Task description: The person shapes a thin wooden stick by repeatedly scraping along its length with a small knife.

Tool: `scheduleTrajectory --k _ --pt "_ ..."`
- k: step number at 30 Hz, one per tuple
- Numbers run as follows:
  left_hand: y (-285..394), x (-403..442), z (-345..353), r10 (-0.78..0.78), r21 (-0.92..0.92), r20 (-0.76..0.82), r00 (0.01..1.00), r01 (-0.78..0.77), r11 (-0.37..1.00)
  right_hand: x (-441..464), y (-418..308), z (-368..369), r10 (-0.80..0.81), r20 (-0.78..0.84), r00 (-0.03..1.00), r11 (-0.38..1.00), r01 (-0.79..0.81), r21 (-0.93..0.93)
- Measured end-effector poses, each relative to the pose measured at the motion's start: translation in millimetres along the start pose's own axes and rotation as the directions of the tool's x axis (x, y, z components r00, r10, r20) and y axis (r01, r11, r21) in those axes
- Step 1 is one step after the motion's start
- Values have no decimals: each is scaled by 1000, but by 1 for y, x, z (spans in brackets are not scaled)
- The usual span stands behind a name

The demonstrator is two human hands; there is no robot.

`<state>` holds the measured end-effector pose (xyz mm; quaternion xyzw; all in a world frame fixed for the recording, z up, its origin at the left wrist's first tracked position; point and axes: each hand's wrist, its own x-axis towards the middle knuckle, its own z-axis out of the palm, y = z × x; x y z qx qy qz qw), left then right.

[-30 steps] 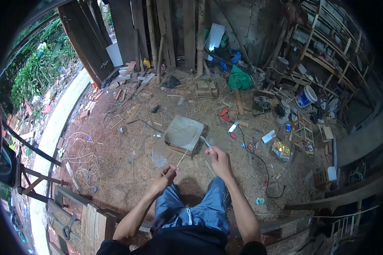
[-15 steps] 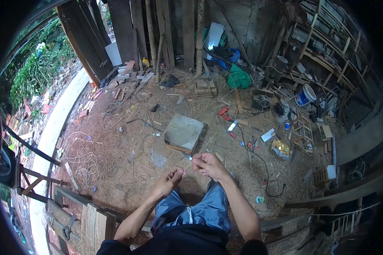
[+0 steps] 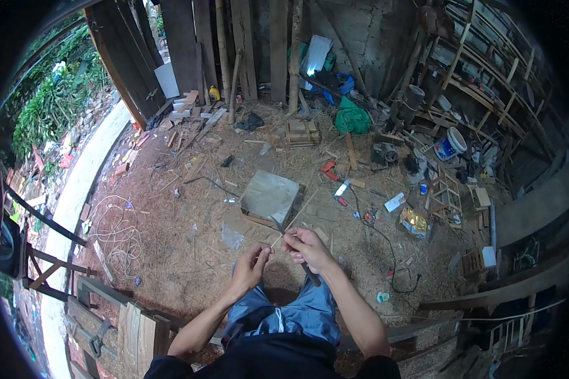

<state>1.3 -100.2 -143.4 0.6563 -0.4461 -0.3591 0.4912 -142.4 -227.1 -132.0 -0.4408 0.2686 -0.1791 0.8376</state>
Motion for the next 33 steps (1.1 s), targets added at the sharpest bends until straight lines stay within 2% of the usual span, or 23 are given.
scheduleTrajectory --k 4,7,9,11,12,16,18,21,23,24,28,31,32,33 --pt "-8 0 -1 94 20 -11 995 -94 995 5 -10 -12 -56 -44 997 993 60 100" --pt "-8 -1 -2 138 -45 6 990 -137 990 2 -17 -20 -76 -18 997 994 77 75" --pt "-5 -2 -6 -39 -95 100 994 48 994 0 -18 -17 -79 -15 997 993 80 82" --pt "-3 -3 -3 -11 -129 90 996 22 991 -2 -13 -10 -77 12 997 990 76 119" --pt "-2 -1 -2 21 -160 79 997 -9 987 -2 -6 -7 -56 1 998 997 56 58" --pt "-10 -2 -3 22 -130 80 997 -12 991 1 -14 -20 -49 -36 998 998 50 45" --pt "-6 -3 -7 -7 -203 147 989 37 979 2 -16 -22 -37 -23 999 998 38 46" --pt "-11 -5 -13 -57 -200 180 982 93 975 7 -17 -33 -36 -42 998 999 36 9" --pt "-13 -9 -12 -81 -241 183 980 124 963 9 -26 -45 -56 -112 992 997 51 -49" --pt "-11 -9 -12 -105 -279 189 976 156 947 11 -25 -45 -44 -125 991 999 42 -17" --pt "-7 -6 -12 -105 -246 205 973 155 957 13 -27 -49 -53 -145 988 997 46 -54" --pt "-19 -6 -18 -37 -205 194 980 77 976 23 -25 -90 -56 -201 978 998 50 -31" --pt "-25 -12 -26 -63 -227 202 977 109 968 20 -30 -126 -162 -341 926 986 168 -12" --pt "-30 -14 -31 -88 -246 207 974 139 959 17 -42 -129 -255 -472 844 958 286 -8"
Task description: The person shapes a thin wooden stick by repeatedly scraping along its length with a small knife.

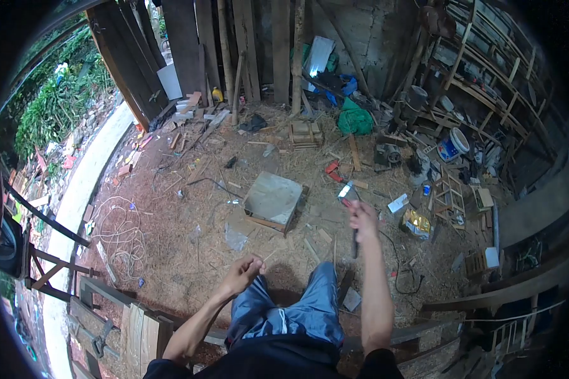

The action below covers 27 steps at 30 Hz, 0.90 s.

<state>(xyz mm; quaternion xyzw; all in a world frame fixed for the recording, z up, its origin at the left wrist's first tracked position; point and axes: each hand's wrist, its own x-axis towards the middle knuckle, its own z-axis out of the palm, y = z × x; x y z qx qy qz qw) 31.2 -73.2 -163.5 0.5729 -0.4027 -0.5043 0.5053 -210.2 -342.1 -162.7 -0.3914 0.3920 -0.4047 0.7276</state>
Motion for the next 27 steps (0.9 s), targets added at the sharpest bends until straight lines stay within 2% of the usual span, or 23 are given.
scheduleTrajectory --k 1,3,7,9,10,13,15,16,18,19,21,26,27 --pt "-4 4 -4 4 6 -4 1000 -4 1000 -1 2 4 -3 6 1000 1000 3 4" --pt "-16 14 -8 -93 -43 -56 994 90 995 -19 6 17 45 120 992 990 -29 -139" --pt "5 23 7 -90 -73 18 996 91 993 -68 14 85 196 393 898 979 -154 -135" --pt "9 22 5 -146 -151 121 982 164 975 -67 24 90 186 419 889 982 -151 -116" --pt "10 22 5 -153 -150 121 981 170 974 -67 26 92 172 448 877 985 -142 -101" --pt "11 22 4 -150 -45 108 983 156 987 -70 28 95 163 471 867 984 -109 -139" --pt "13 23 9 -56 -33 70 996 59 998 -76 29 101 168 486 858 983 -108 -150" --pt "14 24 13 -57 -36 67 996 60 998 -82 28 106 205 499 842 976 -137 -171" --pt "20 25 23 111 112 -92 990 -100 989 -88 31 112 241 506 828 967 -164 -193" --pt "23 24 25 110 109 -88 990 -100 989 -90 32 114 253 504 826 964 -170 -207" --pt "32 19 29 223 360 -149 963 -157 920 -91 27 112 298 482 824 953 -229 -199" --pt "50 10 35 289 509 -150 945 -177 842 -85 21 104 324 468 822 941 -228 -250" --pt "47 9 34 330 552 -140 934 -203 809 -79 20 97 292 401 868 949 -213 -231"
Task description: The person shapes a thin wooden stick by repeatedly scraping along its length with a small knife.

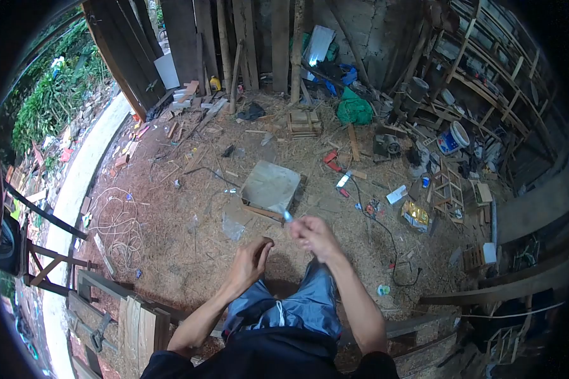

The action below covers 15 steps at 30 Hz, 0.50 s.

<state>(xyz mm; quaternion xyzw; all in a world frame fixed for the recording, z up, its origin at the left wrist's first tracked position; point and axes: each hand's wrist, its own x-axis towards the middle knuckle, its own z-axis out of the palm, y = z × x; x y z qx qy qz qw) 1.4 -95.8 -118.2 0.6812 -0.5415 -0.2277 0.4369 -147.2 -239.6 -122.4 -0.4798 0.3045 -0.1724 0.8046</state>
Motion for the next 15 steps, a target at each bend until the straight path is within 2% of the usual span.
scheduleTrajectory --k 2,3,5,6,10,13,15 --pt "-5 -8 -2 33 24 -6 999 -32 999 1 -7 -19 -35 -145 989 999 28 -44" --pt "-8 -12 -3 61 48 -10 998 -60 997 1 -6 -21 -35 -144 989 999 29 -42" --pt "-18 -15 0 76 93 -28 997 -73 993 0 -7 -25 -5 -129 992 1000 5 -1" --pt "-20 -14 3 93 139 -43 995 -86 987 1 -1 -22 -17 -72 997 999 20 39" --pt "-16 -6 6 62 140 -70 996 -52 989 -7 9 10 1 13 1000 988 -3 154" --pt "-11 -4 7 87 159 -52 995 -77 984 -6 16 20 -23 53 998 990 16 141" --pt "-15 -3 10 159 188 -41 986 -149 971 -5 14 16 -9 49 999 992 3 127"
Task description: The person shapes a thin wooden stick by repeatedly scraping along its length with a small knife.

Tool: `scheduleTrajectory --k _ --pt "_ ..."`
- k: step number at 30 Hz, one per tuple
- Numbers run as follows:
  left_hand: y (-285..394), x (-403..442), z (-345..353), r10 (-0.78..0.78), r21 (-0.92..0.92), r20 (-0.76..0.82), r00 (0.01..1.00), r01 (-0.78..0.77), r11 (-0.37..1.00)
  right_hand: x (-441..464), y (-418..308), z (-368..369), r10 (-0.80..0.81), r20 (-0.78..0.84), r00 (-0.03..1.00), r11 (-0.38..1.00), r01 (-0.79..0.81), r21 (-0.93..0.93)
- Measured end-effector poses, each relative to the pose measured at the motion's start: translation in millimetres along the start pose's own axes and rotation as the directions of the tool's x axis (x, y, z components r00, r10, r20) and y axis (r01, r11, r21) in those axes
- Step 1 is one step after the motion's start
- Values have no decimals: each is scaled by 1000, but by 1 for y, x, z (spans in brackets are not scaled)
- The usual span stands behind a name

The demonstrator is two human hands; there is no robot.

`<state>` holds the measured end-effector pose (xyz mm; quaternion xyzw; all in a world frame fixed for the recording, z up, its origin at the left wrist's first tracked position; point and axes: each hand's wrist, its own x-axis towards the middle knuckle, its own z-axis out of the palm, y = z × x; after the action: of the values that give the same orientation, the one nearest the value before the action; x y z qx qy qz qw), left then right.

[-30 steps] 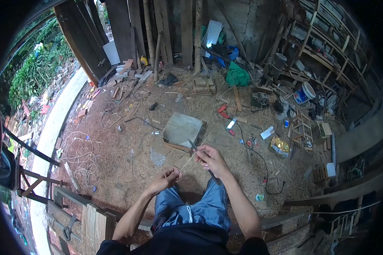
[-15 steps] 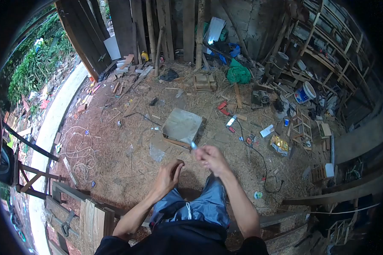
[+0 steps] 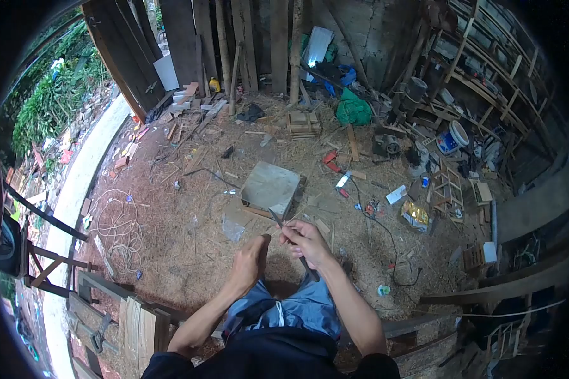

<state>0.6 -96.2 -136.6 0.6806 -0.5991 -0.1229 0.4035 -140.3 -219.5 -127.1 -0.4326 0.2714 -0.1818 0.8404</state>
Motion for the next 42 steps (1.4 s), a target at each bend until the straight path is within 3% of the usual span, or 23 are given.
scheduleTrajectory --k 3,10,15,16,19,22,26,28,29,33,41,42 --pt "-1 -4 1 95 55 -11 995 -94 994 1 -3 -9 47 -8 999 999 -47 -26" --pt "-7 -11 -2 88 177 88 992 -103 979 5 -3 -26 116 -90 989 984 -127 -125" --pt "-29 -22 -14 55 146 4 998 -55 988 6 -30 -89 -82 -377 923 994 48 -100" --pt "-30 -21 -15 58 145 2 998 -58 988 5 -31 -90 -86 -377 922 993 51 -103" --pt "-31 -14 -13 -181 148 5 984 178 973 -3 -35 -71 -104 -351 931 963 5 -271" --pt "-29 -3 -7 -120 120 -12 993 121 985 -11 -33 -34 -44 -206 977 978 0 -207" --pt "-22 6 7 4 39 -66 998 -2 999 4 1 -11 -98 -129 987 965 62 -254" --pt "-16 7 7 5 -10 -44 999 -6 1000 6 -1 -4 -58 28 998 982 62 -176" --pt "-16 7 8 6 -10 -43 999 -6 1000 7 -2 -3 -86 -17 996 994 85 -75" --pt "-13 -1 3 41 -37 -26 999 -42 998 9 -4 -17 -28 -23 999 997 26 -71" --pt "-16 -24 -1 40 54 59 997 -44 998 4 -15 -61 26 -161 987 983 -54 -175" --pt "-21 -28 -6 -33 51 54 998 31 998 3 -23 -80 -41 -315 948 993 2 -122"
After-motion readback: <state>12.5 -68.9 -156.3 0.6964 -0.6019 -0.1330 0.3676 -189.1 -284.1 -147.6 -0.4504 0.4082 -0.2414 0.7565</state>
